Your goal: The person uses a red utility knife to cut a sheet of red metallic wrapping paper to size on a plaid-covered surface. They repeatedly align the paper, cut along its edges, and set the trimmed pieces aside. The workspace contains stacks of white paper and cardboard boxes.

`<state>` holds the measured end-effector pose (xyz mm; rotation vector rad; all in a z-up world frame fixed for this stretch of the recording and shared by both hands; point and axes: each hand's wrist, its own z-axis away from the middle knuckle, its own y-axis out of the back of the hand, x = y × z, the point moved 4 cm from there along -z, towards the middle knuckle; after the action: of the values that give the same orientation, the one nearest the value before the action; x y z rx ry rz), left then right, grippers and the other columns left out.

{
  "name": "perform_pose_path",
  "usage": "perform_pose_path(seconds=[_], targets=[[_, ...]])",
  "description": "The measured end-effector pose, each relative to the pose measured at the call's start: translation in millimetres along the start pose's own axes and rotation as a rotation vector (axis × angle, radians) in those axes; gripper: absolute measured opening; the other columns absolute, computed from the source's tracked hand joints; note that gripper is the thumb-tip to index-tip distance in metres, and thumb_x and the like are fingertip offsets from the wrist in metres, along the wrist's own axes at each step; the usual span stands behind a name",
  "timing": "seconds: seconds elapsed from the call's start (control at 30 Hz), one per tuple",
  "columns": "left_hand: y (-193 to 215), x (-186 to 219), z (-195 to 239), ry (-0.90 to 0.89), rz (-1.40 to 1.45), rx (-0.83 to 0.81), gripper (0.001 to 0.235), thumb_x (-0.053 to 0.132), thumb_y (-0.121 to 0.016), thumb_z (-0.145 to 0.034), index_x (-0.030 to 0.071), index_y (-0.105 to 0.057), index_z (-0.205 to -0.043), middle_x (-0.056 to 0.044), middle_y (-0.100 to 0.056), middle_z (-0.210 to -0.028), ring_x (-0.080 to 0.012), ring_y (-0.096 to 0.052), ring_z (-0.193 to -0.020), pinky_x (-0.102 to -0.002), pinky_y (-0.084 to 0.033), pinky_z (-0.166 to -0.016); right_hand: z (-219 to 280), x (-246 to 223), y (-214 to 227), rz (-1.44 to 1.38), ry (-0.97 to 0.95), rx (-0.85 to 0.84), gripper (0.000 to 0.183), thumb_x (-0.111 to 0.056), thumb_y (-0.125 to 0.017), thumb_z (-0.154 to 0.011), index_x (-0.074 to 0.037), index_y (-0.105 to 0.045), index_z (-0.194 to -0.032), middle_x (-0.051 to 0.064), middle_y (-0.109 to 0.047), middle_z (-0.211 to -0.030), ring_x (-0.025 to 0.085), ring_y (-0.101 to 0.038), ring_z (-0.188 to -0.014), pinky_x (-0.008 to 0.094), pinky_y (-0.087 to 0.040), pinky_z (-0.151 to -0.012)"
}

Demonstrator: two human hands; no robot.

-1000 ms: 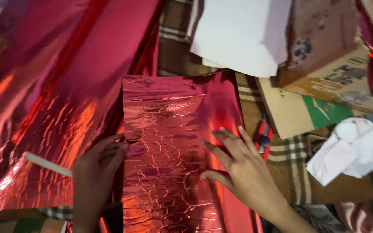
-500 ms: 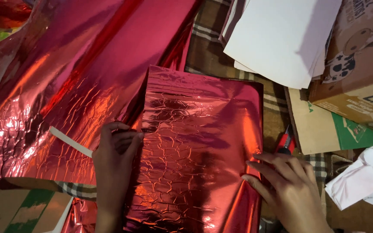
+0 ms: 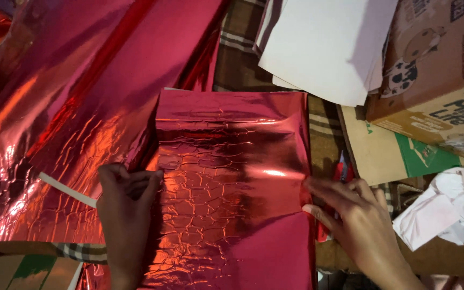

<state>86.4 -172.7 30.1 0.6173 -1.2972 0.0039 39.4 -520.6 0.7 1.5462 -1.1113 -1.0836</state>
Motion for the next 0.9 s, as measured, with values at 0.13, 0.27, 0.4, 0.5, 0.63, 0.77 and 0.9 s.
perform_pose_path(seconds=[0.13,0.27,0.4,0.5,0.63,0.77,0.9], targets=[[3.6,-11.4,-6.2,-0.064,-0.004,-0.033,0.043,0.011,-0.077,-0.088,0.010,-0.035,-0.097,-0.014,-0.078,-0.091,-0.0187,-0.077,-0.081,-0.028,-0.059,-0.080,-11.7,2.6,2.9,-0.052,-0.018,-0.164,0.062,-0.055,-0.066,-0.082,-0.031,-0.060,-0.139,-0.013,-0.062,-0.141,0.024,-0.057,-0.105,0.042,-0.043,-0.085],[5.0,-8.7,-5.6,-0.078,-0.006,-0.066,0.041,0.009,-0.075,-0.089,0.009,-0.035,-0.098,-0.015,-0.077,-0.090,-0.0189,-0.075,-0.080,-0.028,-0.059,-0.079,-27.5,-0.5,7.0,0.012,0.088,-0.271,0.077,-0.059,-0.062,-0.084,-0.021,-0.045,-0.149,-0.005,-0.050,-0.152,0.030,-0.054,-0.109,0.047,-0.045,-0.083],[8.3,-4.4,-5.0,-0.045,-0.048,-0.082,0.041,0.014,-0.076,-0.088,0.009,-0.037,-0.100,-0.013,-0.078,-0.092,-0.0189,-0.077,-0.081,-0.029,-0.059,-0.080,-46.6,9.2,-4.3,-0.049,0.055,-0.445,0.094,-0.049,-0.074,-0.081,-0.016,-0.030,-0.157,0.003,-0.035,-0.160,0.032,-0.044,-0.130,0.051,-0.037,-0.098],[9.7,-2.8,-6.2,-0.005,-0.092,-0.110,0.040,0.017,-0.076,-0.089,0.009,-0.039,-0.102,-0.012,-0.079,-0.094,-0.0195,-0.077,-0.085,-0.031,-0.059,-0.078,-60.1,13.1,-11.4,-0.003,0.103,-0.535,0.123,-0.057,-0.083,-0.075,-0.013,-0.010,-0.163,0.009,-0.013,-0.168,0.042,-0.022,-0.146,0.054,-0.028,-0.109],[5.4,-4.2,-10.5,-0.048,-0.291,-0.222,0.031,0.021,-0.066,-0.095,0.011,-0.041,-0.110,-0.003,-0.078,-0.097,-0.0187,-0.075,-0.082,-0.038,-0.054,-0.072,-86.3,10.8,-14.8,0.028,0.115,-0.613,0.166,-0.054,-0.109,-0.048,-0.016,0.004,-0.164,0.016,-0.006,-0.165,0.042,-0.020,-0.146,0.053,-0.032,-0.108],[6.3,-2.1,-15.8,-0.095,-0.560,-0.320,0.031,0.030,-0.061,-0.097,0.016,-0.046,-0.121,0.008,-0.076,-0.104,-0.0228,-0.076,-0.092,-0.047,-0.048,-0.072,-96.6,3.4,-10.9,0.006,-0.015,-0.755,0.183,-0.046,-0.117,-0.038,-0.029,0.017,-0.162,0.018,0.013,-0.169,0.040,-0.006,-0.156,0.051,-0.038,-0.109],[21.4,23.4,-7.9,-0.361,-0.908,-0.221,0.047,0.058,-0.053,-0.095,0.017,-0.051,-0.118,-0.004,-0.069,-0.114,-0.0327,-0.067,-0.103,-0.061,-0.055,-0.067,-103.3,-11.6,4.7,0.049,-0.131,-0.923,0.171,-0.038,-0.110,-0.048,-0.037,0.019,-0.161,0.004,0.036,-0.169,0.030,-0.057,-0.128,0.041,-0.057,-0.082]])
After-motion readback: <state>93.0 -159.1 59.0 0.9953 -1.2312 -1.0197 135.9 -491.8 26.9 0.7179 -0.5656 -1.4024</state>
